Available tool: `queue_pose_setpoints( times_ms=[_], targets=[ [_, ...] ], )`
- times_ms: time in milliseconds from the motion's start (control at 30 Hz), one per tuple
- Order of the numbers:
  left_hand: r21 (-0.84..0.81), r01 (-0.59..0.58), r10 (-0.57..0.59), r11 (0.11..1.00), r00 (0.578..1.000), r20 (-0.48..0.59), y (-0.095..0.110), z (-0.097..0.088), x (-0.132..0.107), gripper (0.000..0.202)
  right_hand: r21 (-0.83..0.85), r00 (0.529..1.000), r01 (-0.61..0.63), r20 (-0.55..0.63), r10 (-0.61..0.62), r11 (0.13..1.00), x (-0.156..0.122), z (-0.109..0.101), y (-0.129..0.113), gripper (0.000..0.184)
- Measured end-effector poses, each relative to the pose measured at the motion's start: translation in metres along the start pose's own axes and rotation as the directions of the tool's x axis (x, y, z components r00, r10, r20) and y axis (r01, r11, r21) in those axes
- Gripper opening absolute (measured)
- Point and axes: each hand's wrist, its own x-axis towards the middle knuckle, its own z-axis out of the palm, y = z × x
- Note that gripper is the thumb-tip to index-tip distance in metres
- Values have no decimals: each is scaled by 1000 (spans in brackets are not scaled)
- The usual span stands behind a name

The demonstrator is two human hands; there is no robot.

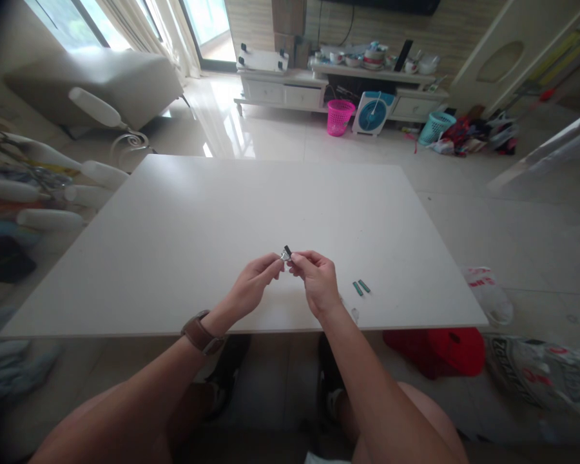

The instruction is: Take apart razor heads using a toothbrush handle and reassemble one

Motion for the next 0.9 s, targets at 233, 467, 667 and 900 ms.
queue_pose_setpoints(
  times_ms=[233, 467, 667, 900],
  targets=[
    [-14, -1, 1, 1000, 1000, 24, 0, -1, 2, 34, 0, 999, -35, -8, 35, 999, 0, -1, -1, 22],
    [33, 4, -3, 999, 1000, -7, 0, -2, 1, 35, 15, 998, -54, -34, 54, 998, -2, 1, -2, 28],
    [46, 18, -17, 999, 1000, -7, -7, -3, 3, 30, 26, 996, -76, -39, 77, 997, -2, 2, -3, 34],
    [90, 2, -2, 996, 1000, -2, -5, -3, 4, 28, 31, 993, -120, 0, 120, 992, 0, -2, -6, 35]
  ],
)
